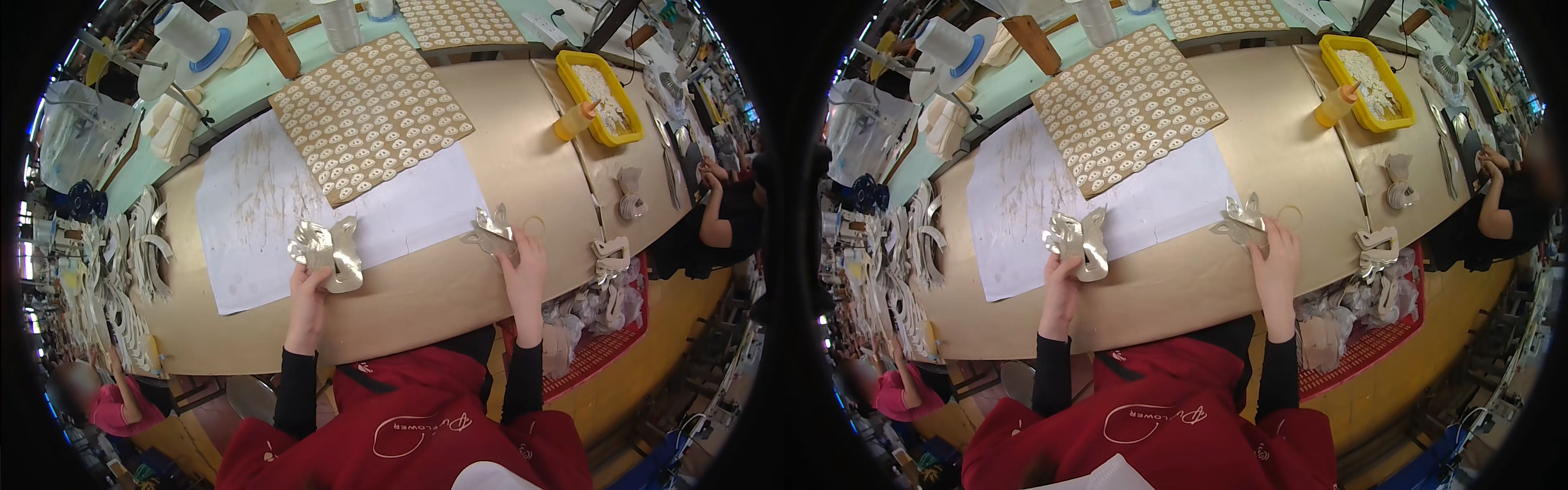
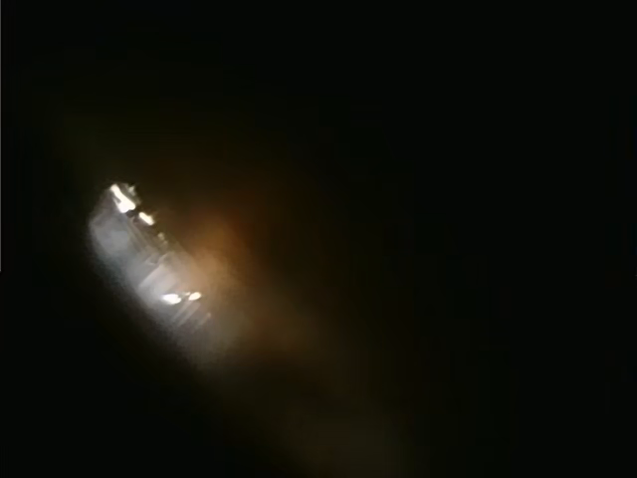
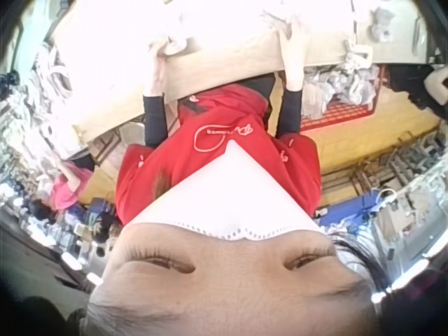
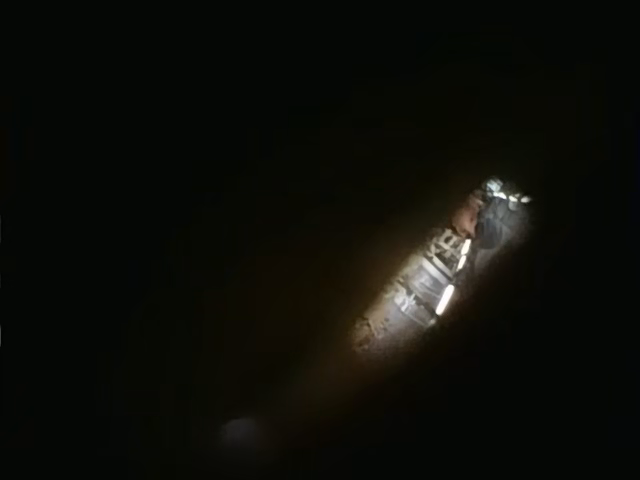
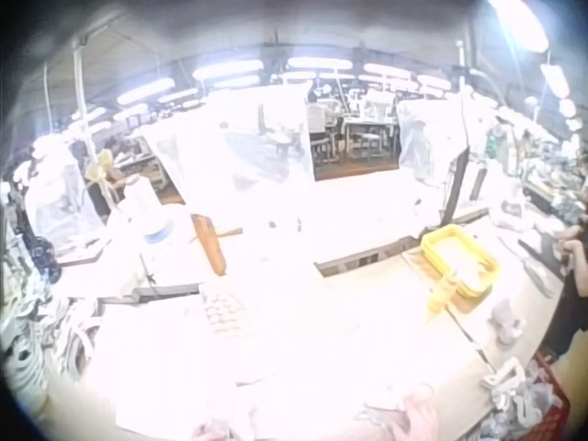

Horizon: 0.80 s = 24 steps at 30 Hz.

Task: The person handles small silver decorative pieces and patterned sheets on a workbench, then walks to a cabinet to retrieve a plastic bag of similar items. They return to the workbench, interact with coworkers, and continue sorting and arranging the pieces and sheets.

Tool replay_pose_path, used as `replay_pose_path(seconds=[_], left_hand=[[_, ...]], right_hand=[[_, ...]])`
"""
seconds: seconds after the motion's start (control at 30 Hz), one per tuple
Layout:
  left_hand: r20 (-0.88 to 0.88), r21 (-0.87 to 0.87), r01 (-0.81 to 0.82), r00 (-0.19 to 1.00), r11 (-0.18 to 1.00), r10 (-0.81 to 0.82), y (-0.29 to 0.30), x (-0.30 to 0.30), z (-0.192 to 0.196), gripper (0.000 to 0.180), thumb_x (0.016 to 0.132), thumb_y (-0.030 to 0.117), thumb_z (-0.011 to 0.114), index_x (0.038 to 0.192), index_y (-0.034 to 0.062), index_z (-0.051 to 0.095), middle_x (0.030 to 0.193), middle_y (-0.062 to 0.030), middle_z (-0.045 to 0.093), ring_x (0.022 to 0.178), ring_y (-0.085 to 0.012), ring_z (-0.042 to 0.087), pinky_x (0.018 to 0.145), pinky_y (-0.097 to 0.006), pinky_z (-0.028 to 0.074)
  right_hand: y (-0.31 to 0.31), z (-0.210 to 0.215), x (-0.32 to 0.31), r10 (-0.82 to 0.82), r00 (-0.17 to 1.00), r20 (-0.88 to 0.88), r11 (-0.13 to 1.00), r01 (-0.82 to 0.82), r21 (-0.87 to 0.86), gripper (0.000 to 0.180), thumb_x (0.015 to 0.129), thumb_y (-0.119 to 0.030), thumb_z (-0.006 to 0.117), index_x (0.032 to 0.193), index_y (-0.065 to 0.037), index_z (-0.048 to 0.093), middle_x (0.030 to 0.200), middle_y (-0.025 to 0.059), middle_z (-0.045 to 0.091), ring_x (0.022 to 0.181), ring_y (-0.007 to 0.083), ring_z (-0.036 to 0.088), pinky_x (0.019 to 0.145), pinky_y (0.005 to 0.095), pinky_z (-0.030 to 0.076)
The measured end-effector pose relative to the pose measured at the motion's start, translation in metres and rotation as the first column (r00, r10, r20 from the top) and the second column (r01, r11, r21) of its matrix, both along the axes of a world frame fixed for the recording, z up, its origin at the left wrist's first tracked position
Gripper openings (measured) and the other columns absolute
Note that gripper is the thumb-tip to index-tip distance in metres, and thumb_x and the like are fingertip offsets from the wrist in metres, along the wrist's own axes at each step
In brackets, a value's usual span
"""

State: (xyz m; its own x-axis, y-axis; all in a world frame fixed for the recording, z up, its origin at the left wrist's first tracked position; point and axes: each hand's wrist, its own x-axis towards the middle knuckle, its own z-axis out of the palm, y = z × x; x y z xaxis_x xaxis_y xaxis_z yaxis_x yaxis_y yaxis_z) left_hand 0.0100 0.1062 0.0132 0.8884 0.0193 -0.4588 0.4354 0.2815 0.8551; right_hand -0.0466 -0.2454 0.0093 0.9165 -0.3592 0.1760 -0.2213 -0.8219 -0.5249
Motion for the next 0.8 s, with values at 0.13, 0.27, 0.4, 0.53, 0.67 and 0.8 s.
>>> replay_pose_path(seconds=[0.13, 0.27, 0.4, 0.53, 0.67, 0.8], left_hand=[[0.085, 0.115, -0.057, 0.995, 0.992, 0.048, 0.018, 0.001, -0.004, 0.044, 0.084, 0.007, 0.061, 0.126, 0.001, 0.05, 0.113, -0.0069, 0.063, 0.099, -0.0153, 0.061, 0.086, -0.03, 0.048], [0.088, 0.262, -0.094, 0.993, 0.961, 0.073, 0.041, 0.004, -0.003, 0.04, 0.085, 0.005, 0.061, 0.124, 0.001, 0.053, 0.109, -0.0051, 0.064, 0.095, -0.0113, 0.06, 0.081, -0.026, 0.047], [0.117, 0.351, -0.14, 0.988, 0.926, 0.104, 0.058, 0.005, 0.0, 0.044, 0.086, 0.006, 0.062, 0.128, 0.0006, 0.052, 0.112, -0.0051, 0.064, 0.098, -0.0118, 0.059, 0.084, -0.027, 0.045], [0.302, 0.757, -0.359, 0.933, 0.546, 0.195, 0.056, 0.007, 0.009, 0.06, 0.088, 0.013, 0.063, 0.141, -0.0015, 0.039, 0.14, -0.0139, 0.047, 0.132, -0.0215, 0.041, 0.111, -0.035, 0.029], [0.506, 0.679, -0.447, 0.86, 0.583, 0.07, 0.036, 0.004, 0.025, 0.057, 0.091, 0.012, 0.06, 0.142, 0.0006, 0.038, 0.145, -0.0141, 0.041, 0.137, -0.0246, 0.034, 0.114, -0.038, 0.023], [0.434, 0.54, -0.218, 0.9, 0.813, -0.047, -0.009, -0.003, 0.023, 0.044, 0.092, 0.011, 0.059, 0.134, 0.0023, 0.049, 0.137, -0.0108, 0.051, 0.128, -0.0206, 0.045, 0.11, -0.036, 0.03]], right_hand=[[0.0, 0.001, -0.005, -0.041, 0.997, -0.062, 0.985, 0.05, 0.162, 0.045, 0.076, -0.006, 0.071, 0.12, -0.002, 0.06, 0.106, 0.0115, 0.061, 0.101, 0.0296, 0.055, 0.09, 0.0397, 0.044], [-0.002, 0.004, -0.005, -0.07, 0.995, -0.066, 0.963, 0.085, 0.254, 0.042, 0.078, -0.008, 0.071, 0.118, -0.002, 0.061, 0.1, 0.0108, 0.06, 0.098, 0.0288, 0.056, 0.087, 0.0381, 0.044], [-0.009, 0.004, -0.004, -0.151, 0.983, 0.101, 0.946, 0.114, 0.302, 0.039, 0.081, -0.011, 0.07, 0.118, -0.002, 0.061, 0.096, 0.0109, 0.058, 0.091, 0.026, 0.056, 0.08, 0.035, 0.046], [-0.016, 0.002, -0.007, -0.146, 0.987, -0.069, 0.938, 0.16, 0.308, 0.039, 0.081, -0.011, 0.07, 0.118, -0.001, 0.061, 0.089, 0.0098, 0.055, 0.078, 0.0224, 0.054, 0.07, 0.0327, 0.046], [-0.015, 0.0, -0.006, -0.119, 0.99, -0.08, 0.945, 0.138, 0.297, 0.033, 0.08, -0.01, 0.07, 0.111, 0.0, 0.064, 0.081, 0.0086, 0.052, 0.069, 0.0215, 0.052, 0.064, 0.0321, 0.045], [-0.009, 0.012, -0.004, -0.137, 0.982, -0.129, 0.934, 0.172, 0.314, 0.02, 0.081, -0.008, 0.07, 0.098, 0.002, 0.067, 0.073, 0.0053, 0.053, 0.064, 0.0174, 0.051, 0.061, 0.0307, 0.044]])
